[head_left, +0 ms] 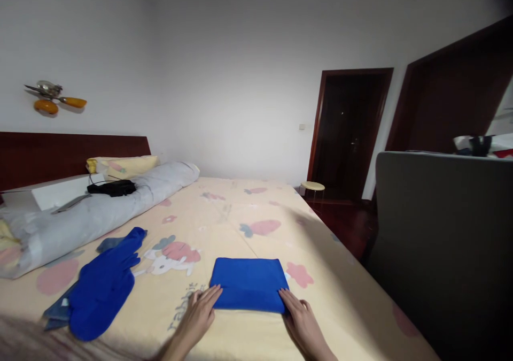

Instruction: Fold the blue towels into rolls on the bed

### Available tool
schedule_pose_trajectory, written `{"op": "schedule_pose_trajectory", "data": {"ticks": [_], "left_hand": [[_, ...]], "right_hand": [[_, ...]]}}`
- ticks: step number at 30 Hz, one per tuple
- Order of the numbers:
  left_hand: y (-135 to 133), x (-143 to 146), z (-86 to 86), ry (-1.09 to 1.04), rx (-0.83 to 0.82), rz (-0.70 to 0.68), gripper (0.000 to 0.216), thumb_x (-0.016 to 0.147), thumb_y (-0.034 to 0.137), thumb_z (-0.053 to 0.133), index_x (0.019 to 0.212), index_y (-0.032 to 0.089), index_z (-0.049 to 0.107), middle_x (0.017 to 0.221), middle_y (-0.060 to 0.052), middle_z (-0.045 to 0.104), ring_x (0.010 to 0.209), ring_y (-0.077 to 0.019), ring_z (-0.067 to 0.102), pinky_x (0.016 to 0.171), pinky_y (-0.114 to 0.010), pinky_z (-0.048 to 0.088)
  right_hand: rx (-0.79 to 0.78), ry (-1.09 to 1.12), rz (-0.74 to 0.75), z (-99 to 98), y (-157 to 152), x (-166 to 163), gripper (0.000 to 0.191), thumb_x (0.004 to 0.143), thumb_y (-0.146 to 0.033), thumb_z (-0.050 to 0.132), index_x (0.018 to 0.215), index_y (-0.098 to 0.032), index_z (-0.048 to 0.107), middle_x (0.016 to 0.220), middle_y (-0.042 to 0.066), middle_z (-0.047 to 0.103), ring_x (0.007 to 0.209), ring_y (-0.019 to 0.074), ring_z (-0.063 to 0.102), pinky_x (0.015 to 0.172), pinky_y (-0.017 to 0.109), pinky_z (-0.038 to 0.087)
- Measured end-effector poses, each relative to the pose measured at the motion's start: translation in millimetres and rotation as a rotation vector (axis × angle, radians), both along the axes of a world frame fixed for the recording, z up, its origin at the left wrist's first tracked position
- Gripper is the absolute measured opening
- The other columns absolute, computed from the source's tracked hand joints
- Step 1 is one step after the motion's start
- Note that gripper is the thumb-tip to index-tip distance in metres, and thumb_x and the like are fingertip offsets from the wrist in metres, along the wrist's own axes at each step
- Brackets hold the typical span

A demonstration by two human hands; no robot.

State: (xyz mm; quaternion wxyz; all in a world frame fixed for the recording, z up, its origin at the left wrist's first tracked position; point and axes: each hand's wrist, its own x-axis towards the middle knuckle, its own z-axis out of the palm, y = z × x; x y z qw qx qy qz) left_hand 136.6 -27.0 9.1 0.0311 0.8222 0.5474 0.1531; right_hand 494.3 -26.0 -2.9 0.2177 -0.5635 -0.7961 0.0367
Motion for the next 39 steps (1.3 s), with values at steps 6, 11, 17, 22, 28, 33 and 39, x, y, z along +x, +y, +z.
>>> {"op": "schedule_pose_trajectory", "data": {"ticks": [6,11,17,22,28,33,39], "left_hand": [[-5.4,-2.8,13.4,-0.178,0.129,-0.005,0.054,0.075,0.005,0.044,0.119,0.028,0.066,0.114,-0.004,0.071,0.108,-0.0217,0.063,0.100,-0.040,0.044],[2.9,-1.5,17.6,-0.400,0.018,0.207,0.052,0.075,0.006,0.045,0.120,0.027,0.062,0.119,-0.001,0.069,0.110,-0.0153,0.062,0.096,-0.026,0.046],[17.5,6.7,15.3,-0.179,0.026,0.395,0.037,0.082,0.010,0.047,0.112,0.021,0.066,0.109,-0.005,0.070,0.108,-0.0201,0.062,0.095,-0.032,0.044],[21.0,22.8,0.1,-0.061,0.188,0.304,0.060,0.080,0.004,0.038,0.135,0.022,0.053,0.137,-0.008,0.057,0.127,-0.0221,0.051,0.108,-0.041,0.037],[15.8,69.5,-7.2,-0.031,0.114,-0.159,0.076,0.084,0.011,0.039,0.154,0.028,0.014,0.160,0.001,0.018,0.146,-0.0203,0.021,0.119,-0.044,0.024],[13.1,69.4,1.2,0.005,-0.032,-0.162,0.069,0.093,0.027,0.042,0.154,0.028,0.009,0.160,-0.002,0.013,0.147,-0.0234,0.017,0.120,-0.049,0.018],[8.3,26.0,8.8,0.000,-0.057,-0.105,0.067,0.093,0.028,0.043,0.152,0.038,0.014,0.160,0.001,0.021,0.146,-0.0224,0.022,0.119,-0.050,0.017]], "right_hand": [[-0.012,0.230,-0.051,27.2,-10.7,-1.8,0.040,0.082,-0.024,0.039,0.113,-0.019,0.065,0.112,0.010,0.070,0.101,0.0243,0.064,0.091,0.037,0.046],[-0.098,0.506,-0.028,30.2,0.9,1.5,0.045,0.078,-0.024,0.040,0.120,-0.018,0.058,0.117,0.009,0.067,0.107,0.0233,0.061,0.093,0.033,0.046],[0.086,0.241,-0.186,11.0,26.2,-0.2,0.040,0.089,-0.032,0.036,0.116,-0.016,0.062,0.113,0.015,0.066,0.106,0.0291,0.061,0.092,0.042,0.046],[0.264,0.078,-0.167,3.0,26.4,-17.9,0.043,0.089,-0.023,0.039,0.126,-0.019,0.059,0.133,0.014,0.059,0.119,0.0296,0.055,0.100,0.046,0.042],[0.101,0.021,0.279,17.6,9.9,-67.7,0.054,0.095,-0.026,0.033,0.149,-0.027,0.030,0.153,0.006,0.034,0.142,0.0246,0.032,0.114,0.048,0.031],[0.043,-0.002,0.292,10.6,14.6,-68.5,0.058,0.096,-0.038,0.038,0.151,-0.031,0.022,0.155,0.005,0.028,0.143,0.0251,0.028,0.116,0.050,0.026],[0.021,0.007,0.179,-3.3,21.9,-28.4,0.058,0.092,-0.031,0.038,0.149,-0.028,0.029,0.154,0.004,0.033,0.143,0.0247,0.029,0.117,0.050,0.022]]}}
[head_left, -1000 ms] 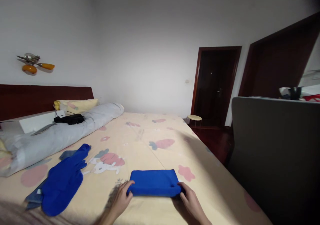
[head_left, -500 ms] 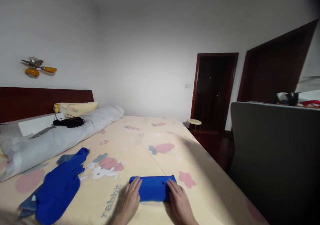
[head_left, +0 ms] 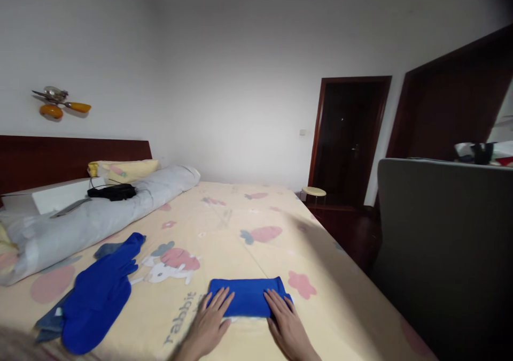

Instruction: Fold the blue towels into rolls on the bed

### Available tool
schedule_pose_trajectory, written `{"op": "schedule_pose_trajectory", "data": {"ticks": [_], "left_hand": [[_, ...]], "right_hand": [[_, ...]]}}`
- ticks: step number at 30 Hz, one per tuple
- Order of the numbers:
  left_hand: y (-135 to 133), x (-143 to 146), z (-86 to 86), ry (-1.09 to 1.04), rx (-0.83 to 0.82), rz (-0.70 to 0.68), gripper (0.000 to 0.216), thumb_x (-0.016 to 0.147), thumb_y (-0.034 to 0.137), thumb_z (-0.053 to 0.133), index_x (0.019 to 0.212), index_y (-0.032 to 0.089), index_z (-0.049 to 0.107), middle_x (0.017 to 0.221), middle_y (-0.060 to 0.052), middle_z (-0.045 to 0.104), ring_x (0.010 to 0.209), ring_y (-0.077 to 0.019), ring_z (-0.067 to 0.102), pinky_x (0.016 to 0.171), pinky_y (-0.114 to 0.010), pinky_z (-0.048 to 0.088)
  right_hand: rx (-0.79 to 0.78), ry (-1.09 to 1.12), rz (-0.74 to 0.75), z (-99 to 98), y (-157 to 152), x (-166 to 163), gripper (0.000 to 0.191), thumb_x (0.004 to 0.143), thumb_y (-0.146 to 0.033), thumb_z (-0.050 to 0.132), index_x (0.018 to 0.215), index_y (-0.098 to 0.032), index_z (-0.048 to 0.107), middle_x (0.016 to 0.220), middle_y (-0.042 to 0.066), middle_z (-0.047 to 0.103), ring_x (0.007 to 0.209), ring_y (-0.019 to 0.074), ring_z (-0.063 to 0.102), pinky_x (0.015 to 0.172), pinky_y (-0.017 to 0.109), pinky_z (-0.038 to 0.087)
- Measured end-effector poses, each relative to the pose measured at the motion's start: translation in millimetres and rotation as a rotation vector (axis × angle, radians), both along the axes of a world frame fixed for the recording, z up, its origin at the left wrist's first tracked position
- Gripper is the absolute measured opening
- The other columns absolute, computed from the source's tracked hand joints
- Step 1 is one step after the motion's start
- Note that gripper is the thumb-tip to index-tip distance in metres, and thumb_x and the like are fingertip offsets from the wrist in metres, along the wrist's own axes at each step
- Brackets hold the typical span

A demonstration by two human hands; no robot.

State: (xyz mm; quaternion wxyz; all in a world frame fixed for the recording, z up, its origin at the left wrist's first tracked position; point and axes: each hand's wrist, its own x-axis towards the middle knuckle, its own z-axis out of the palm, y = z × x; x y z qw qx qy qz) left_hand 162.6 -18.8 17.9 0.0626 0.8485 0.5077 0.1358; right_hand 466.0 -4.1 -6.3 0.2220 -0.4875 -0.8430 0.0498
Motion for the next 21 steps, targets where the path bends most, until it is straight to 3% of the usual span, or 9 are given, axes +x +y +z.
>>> {"op": "schedule_pose_trajectory", "data": {"ticks": [5,10,13,16,19,21], "left_hand": [[-2.1,-29.3,-3.7,0.007,-0.015,0.091,0.063,0.092,0.021,0.039,0.150,0.037,0.023,0.157,0.000,0.029,0.144,-0.0207,0.028,0.116,-0.048,0.023],[-1.2,-34.1,5.6,-0.005,0.044,0.156,0.067,0.079,0.007,0.042,0.141,0.033,0.045,0.146,-0.002,0.049,0.133,-0.0211,0.045,0.113,-0.046,0.029],[-2.8,-33.6,16.5,-0.100,0.080,0.171,0.056,0.076,0.009,0.045,0.126,0.029,0.059,0.128,-0.003,0.064,0.118,-0.0220,0.056,0.105,-0.041,0.037],[-4.5,-36.5,23.4,-0.245,0.028,0.219,0.047,0.074,0.011,0.047,0.114,0.029,0.064,0.114,0.000,0.069,0.107,-0.0204,0.060,0.097,-0.033,0.042],[-3.6,-38.9,25.3,-0.354,-0.081,0.269,0.037,0.077,0.012,0.045,0.106,0.028,0.062,0.100,0.003,0.070,0.095,-0.0157,0.063,0.086,-0.025,0.045],[-1.2,-37.4,25.4,-0.358,-0.125,0.317,0.032,0.083,0.015,0.041,0.106,0.027,0.060,0.097,0.003,0.070,0.093,-0.0143,0.063,0.083,-0.022,0.045]], "right_hand": [[-0.036,0.002,-0.165,-1.4,2.1,26.5,0.064,0.081,-0.019,0.039,0.145,-0.024,0.040,0.150,0.007,0.040,0.140,0.0249,0.035,0.109,0.049,0.033],[-0.046,0.002,-0.179,18.3,3.0,28.1,0.061,0.075,-0.014,0.038,0.133,-0.018,0.055,0.140,0.013,0.053,0.133,0.0276,0.045,0.106,0.050,0.032],[-0.040,0.103,-0.184,34.4,-0.8,26.3,0.050,0.072,-0.015,0.040,0.115,-0.017,0.065,0.121,0.013,0.067,0.114,0.0279,0.058,0.099,0.045,0.038],[-0.122,0.292,-0.172,41.8,-3.4,28.9,0.036,0.076,-0.023,0.040,0.100,-0.019,0.067,0.102,0.009,0.071,0.094,0.0251,0.062,0.088,0.038,0.045],[-0.205,0.468,-0.121,35.4,2.5,33.1,0.039,0.074,-0.022,0.038,0.104,-0.019,0.063,0.100,0.006,0.071,0.093,0.0224,0.063,0.086,0.033,0.047],[-0.185,0.507,-0.157,26.4,11.6,34.5,0.046,0.075,-0.024,0.038,0.115,-0.016,0.059,0.113,0.009,0.068,0.104,0.0228,0.061,0.093,0.033,0.046]]}}
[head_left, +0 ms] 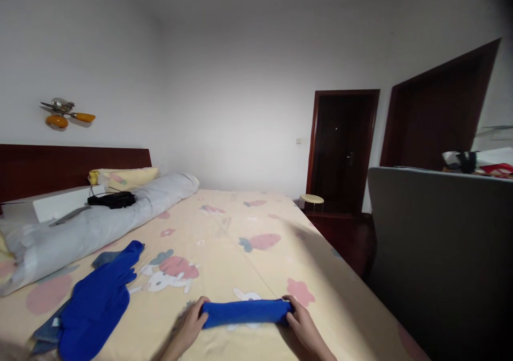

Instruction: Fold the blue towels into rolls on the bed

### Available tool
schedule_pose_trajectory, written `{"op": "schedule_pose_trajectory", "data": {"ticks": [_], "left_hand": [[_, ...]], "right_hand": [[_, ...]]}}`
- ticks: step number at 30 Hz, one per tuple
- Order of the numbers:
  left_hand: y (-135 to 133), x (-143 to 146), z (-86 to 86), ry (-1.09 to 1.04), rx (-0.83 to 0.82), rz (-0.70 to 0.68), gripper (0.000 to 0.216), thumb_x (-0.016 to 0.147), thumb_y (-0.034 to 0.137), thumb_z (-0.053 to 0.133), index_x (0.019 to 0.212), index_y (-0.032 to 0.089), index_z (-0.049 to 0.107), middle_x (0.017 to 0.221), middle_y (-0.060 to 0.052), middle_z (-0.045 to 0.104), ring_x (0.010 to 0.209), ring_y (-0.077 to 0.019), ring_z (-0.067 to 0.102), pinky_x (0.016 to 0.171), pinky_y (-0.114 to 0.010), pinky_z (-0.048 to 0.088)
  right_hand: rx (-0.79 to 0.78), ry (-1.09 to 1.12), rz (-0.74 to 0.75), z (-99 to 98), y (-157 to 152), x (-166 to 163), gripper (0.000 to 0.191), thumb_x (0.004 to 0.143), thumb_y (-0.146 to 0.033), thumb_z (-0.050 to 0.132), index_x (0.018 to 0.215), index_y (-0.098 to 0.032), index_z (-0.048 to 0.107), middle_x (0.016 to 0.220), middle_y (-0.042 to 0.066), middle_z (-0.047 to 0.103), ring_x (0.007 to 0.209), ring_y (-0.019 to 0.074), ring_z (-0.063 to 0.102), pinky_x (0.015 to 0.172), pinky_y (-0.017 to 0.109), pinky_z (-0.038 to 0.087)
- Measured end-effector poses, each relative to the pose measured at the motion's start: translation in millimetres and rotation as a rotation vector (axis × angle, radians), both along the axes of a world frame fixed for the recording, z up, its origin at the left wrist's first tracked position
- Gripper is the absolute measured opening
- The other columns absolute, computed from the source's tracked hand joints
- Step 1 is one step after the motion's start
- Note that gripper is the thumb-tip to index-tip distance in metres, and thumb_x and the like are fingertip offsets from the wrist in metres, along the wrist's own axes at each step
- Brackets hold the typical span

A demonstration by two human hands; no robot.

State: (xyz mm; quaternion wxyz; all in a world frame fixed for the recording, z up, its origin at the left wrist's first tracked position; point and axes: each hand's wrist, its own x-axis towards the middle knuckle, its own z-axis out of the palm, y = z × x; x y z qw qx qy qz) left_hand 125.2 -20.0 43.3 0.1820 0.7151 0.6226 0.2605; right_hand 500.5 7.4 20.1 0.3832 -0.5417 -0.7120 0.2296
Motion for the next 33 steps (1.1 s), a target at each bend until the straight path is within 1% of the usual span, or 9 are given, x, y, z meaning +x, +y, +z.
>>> {"op": "schedule_pose_trajectory", "data": {"ticks": [3,5,9,12,14,17,21,27,33], "left_hand": [[6.1,6.8,-1.0,0.096,-0.018,0.089,0.032,0.090,0.020,0.037,0.112,0.026,0.058,0.107,-0.001,0.069,0.104,-0.0156,0.062,0.090,-0.025,0.042],[11.7,11.6,-3.4,0.206,-0.019,0.163,0.035,0.092,0.022,0.035,0.118,0.026,0.058,0.117,-0.003,0.067,0.114,-0.0186,0.058,0.097,-0.031,0.040],[26.1,17.5,-12.1,0.392,0.017,0.242,0.046,0.089,0.018,0.035,0.129,0.026,0.056,0.128,-0.006,0.062,0.124,-0.0226,0.051,0.103,-0.042,0.036],[35.0,27.2,-15.2,0.383,0.059,0.104,0.064,0.080,0.004,0.033,0.137,0.026,0.052,0.141,-0.003,0.054,0.131,-0.0168,0.045,0.111,-0.035,0.030],[37.4,41.4,-13.3,0.338,0.053,-0.059,0.073,0.074,0.002,0.034,0.142,0.026,0.046,0.149,0.000,0.046,0.137,-0.0143,0.039,0.115,-0.032,0.026],[36.4,69.7,-8.1,0.318,0.034,-0.274,0.080,0.071,0.008,0.042,0.149,0.022,0.034,0.156,0.002,0.033,0.144,-0.0154,0.026,0.120,-0.032,0.017],[34.4,89.8,-9.1,0.353,0.024,-0.320,0.081,0.076,0.022,0.048,0.152,0.017,0.023,0.160,-0.003,0.018,0.147,-0.0219,0.016,0.122,-0.040,0.009],[36.6,59.6,-24.4,0.394,0.113,-0.341,0.069,0.089,0.032,0.046,0.153,0.028,0.020,0.159,0.001,0.024,0.146,-0.0213,0.022,0.120,-0.042,0.014],[31.3,33.4,-23.9,0.446,0.177,-0.300,0.061,0.094,0.036,0.041,0.152,0.029,0.023,0.157,-0.001,0.029,0.144,-0.0203,0.028,0.119,-0.042,0.018]], "right_hand": [[0.024,-0.134,-0.110,-10.7,15.2,-0.9,0.053,0.080,-0.029,0.037,0.128,-0.011,0.053,0.129,0.013,0.060,0.118,0.0230,0.056,0.100,0.032,0.042],[0.025,-0.246,-0.142,-11.7,22.9,-3.1,0.053,0.082,-0.028,0.036,0.129,-0.011,0.054,0.127,0.014,0.062,0.117,0.0242,0.057,0.100,0.033,0.043],[0.038,-0.341,-0.206,-1.5,28.7,-13.1,0.051,0.081,-0.019,0.032,0.123,-0.010,0.061,0.122,0.019,0.063,0.117,0.0328,0.056,0.100,0.049,0.039],[0.069,-0.397,-0.175,9.5,25.0,-32.3,0.053,0.082,-0.017,0.031,0.126,-0.016,0.060,0.136,0.015,0.056,0.129,0.0307,0.048,0.110,0.052,0.028],[0.077,-0.456,-0.025,15.8,19.9,-52.4,0.056,0.081,-0.018,0.035,0.134,-0.022,0.054,0.144,0.010,0.049,0.136,0.0265,0.041,0.114,0.049,0.022],[0.034,-0.540,0.212,22.2,11.6,-86.3,0.076,0.069,-0.017,0.044,0.145,-0.022,0.039,0.153,0.007,0.035,0.143,0.0245,0.030,0.117,0.048,0.020],[0.004,-0.563,0.263,20.7,6.3,-108.4,0.085,0.066,-0.020,0.046,0.150,-0.017,0.028,0.157,0.007,0.024,0.146,0.0245,0.021,0.119,0.046,0.017],[0.058,-0.529,0.233,4.7,10.5,-74.3,0.066,0.087,-0.038,0.041,0.150,-0.021,0.030,0.155,0.006,0.029,0.144,0.0254,0.026,0.119,0.049,0.017],[0.059,-0.544,0.171,1.6,13.2,-38.9,0.064,0.091,-0.051,0.037,0.149,-0.022,0.032,0.154,0.008,0.033,0.143,0.0276,0.027,0.117,0.053,0.018]]}}
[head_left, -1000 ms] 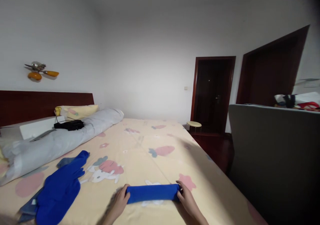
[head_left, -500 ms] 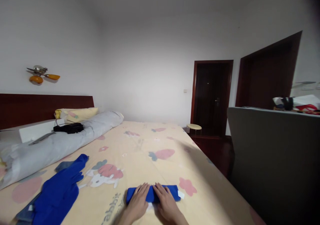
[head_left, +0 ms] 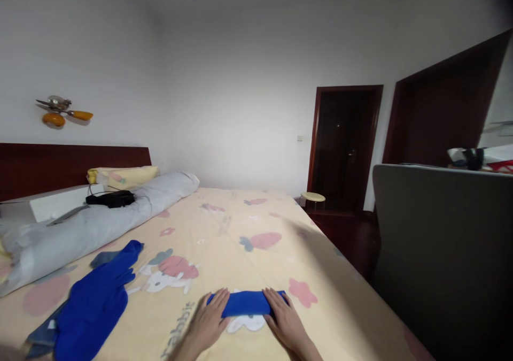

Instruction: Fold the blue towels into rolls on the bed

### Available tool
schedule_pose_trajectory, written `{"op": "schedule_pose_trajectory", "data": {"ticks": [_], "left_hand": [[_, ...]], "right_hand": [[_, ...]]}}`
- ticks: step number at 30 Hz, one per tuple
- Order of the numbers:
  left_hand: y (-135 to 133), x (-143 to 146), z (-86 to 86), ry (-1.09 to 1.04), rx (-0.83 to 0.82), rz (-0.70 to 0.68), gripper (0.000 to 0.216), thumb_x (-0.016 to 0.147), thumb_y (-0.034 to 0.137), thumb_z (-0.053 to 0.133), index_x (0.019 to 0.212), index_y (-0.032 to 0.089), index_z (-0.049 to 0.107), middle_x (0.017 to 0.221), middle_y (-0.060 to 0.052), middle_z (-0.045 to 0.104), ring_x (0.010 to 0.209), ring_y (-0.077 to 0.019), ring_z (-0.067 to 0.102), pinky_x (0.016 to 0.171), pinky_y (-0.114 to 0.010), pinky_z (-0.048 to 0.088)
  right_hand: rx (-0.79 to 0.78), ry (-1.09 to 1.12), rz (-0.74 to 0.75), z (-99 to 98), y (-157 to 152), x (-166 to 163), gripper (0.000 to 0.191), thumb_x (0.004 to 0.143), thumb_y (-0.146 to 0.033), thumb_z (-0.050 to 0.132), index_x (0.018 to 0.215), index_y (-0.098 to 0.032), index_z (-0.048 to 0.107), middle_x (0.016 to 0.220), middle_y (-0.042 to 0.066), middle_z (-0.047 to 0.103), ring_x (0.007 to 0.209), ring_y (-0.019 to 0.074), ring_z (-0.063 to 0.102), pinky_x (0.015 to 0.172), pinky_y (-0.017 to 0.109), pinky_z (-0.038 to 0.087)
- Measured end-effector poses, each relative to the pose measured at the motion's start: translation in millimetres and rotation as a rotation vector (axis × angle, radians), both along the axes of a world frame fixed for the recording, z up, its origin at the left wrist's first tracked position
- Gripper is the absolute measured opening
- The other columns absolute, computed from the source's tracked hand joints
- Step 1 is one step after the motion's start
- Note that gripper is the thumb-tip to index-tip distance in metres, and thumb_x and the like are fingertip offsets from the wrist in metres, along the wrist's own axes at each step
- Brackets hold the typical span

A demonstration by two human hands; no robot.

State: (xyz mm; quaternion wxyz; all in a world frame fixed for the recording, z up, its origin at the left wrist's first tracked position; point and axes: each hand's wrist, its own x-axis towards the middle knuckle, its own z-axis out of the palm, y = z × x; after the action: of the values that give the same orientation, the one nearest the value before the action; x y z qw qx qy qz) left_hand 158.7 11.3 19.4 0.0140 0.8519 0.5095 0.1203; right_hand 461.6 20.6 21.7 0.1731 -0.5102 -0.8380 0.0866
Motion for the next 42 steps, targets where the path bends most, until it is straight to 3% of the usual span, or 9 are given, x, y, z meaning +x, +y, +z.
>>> {"op": "schedule_pose_trajectory", "data": {"ticks": [8,13,15,18,23,29,35,39,42], "left_hand": [[-11.3,-15.9,5.2,0.073,-0.067,0.231,0.064,0.093,0.048,0.035,0.150,0.019,0.031,0.157,-0.006,0.026,0.146,-0.0269,0.022,0.118,-0.055,0.016],[-17.2,2.4,24.5,0.126,-0.095,0.362,0.070,0.084,0.036,0.041,0.149,0.014,0.031,0.157,-0.010,0.023,0.146,-0.0288,0.017,0.118,-0.057,0.011],[-14.6,21.1,27.0,0.118,-0.094,0.332,0.078,0.076,0.024,0.043,0.151,0.014,0.027,0.159,-0.008,0.018,0.147,-0.0271,0.015,0.118,-0.054,0.011],[-4.4,55.0,17.0,0.052,-0.098,0.137,0.087,0.069,0.016,0.043,0.153,0.013,0.020,0.160,-0.003,0.012,0.148,-0.0222,0.010,0.121,-0.045,0.009],[9.9,81.3,-10.1,-0.053,-0.063,0.055,0.077,0.079,0.017,0.040,0.153,0.013,0.020,0.160,-0.004,0.015,0.148,-0.0211,0.013,0.121,-0.041,0.010],[5.5,49.1,-6.8,-0.056,-0.015,0.055,0.060,0.093,0.035,0.040,0.150,0.020,0.031,0.156,-0.005,0.029,0.144,-0.0231,0.028,0.119,-0.046,0.020],[0.5,10.1,-2.2,-0.028,-0.013,0.162,0.058,0.090,0.037,0.045,0.146,0.021,0.039,0.153,-0.005,0.036,0.142,-0.0234,0.031,0.118,-0.046,0.021],[-6.8,-8.1,1.1,-0.007,-0.040,0.255,0.060,0.089,0.035,0.044,0.147,0.021,0.037,0.155,-0.006,0.033,0.144,-0.0232,0.027,0.118,-0.046,0.021],[-9.0,-11.0,6.2,0.013,-0.093,0.287,0.063,0.088,0.032,0.042,0.149,0.021,0.034,0.156,-0.006,0.030,0.145,-0.0226,0.025,0.118,-0.049,0.019]], "right_hand": [[-0.021,-0.048,-0.118,-0.9,1.2,21.2,0.065,0.090,-0.056,0.036,0.146,-0.024,0.037,0.152,0.009,0.035,0.143,0.0294,0.028,0.115,0.057,0.019],[0.017,-0.127,-0.180,8.8,0.1,6.1,0.069,0.080,-0.031,0.045,0.146,-0.017,0.037,0.154,0.011,0.029,0.144,0.0314,0.023,0.116,0.059,0.015],[0.031,-0.135,-0.149,12.8,-1.3,-12.7,0.079,0.071,-0.023,0.047,0.148,-0.015,0.033,0.155,0.011,0.023,0.145,0.0307,0.019,0.117,0.058,0.015],[0.014,-0.084,-0.006,13.6,-2.9,-47.5,0.085,0.067,-0.020,0.047,0.150,-0.014,0.028,0.156,0.009,0.021,0.146,0.0283,0.019,0.118,0.053,0.018],[-0.012,-0.021,0.025,3.7,-0.2,-73.2,0.078,0.072,-0.021,0.043,0.148,-0.010,0.031,0.155,0.011,0.026,0.145,0.0254,0.023,0.119,0.047,0.020],[0.010,-0.018,0.003,-2.5,4.1,-35.5,0.075,0.073,-0.023,0.041,0.148,-0.016,0.034,0.154,0.007,0.032,0.143,0.0236,0.028,0.119,0.048,0.016],[-0.003,-0.067,-0.110,4.7,2.1,-8.2,0.071,0.074,-0.022,0.042,0.145,-0.015,0.040,0.151,0.009,0.038,0.142,0.0254,0.031,0.117,0.050,0.016],[0.012,-0.071,-0.195,18.3,0.2,-3.9,0.064,0.072,-0.014,0.044,0.135,-0.015,0.052,0.143,0.013,0.050,0.136,0.0283,0.041,0.110,0.048,0.026],[0.029,-0.046,-0.164,45.1,3.8,-1.0,0.051,0.069,-0.011,0.045,0.116,-0.015,0.065,0.120,0.014,0.067,0.116,0.0277,0.058,0.099,0.041,0.036]]}}
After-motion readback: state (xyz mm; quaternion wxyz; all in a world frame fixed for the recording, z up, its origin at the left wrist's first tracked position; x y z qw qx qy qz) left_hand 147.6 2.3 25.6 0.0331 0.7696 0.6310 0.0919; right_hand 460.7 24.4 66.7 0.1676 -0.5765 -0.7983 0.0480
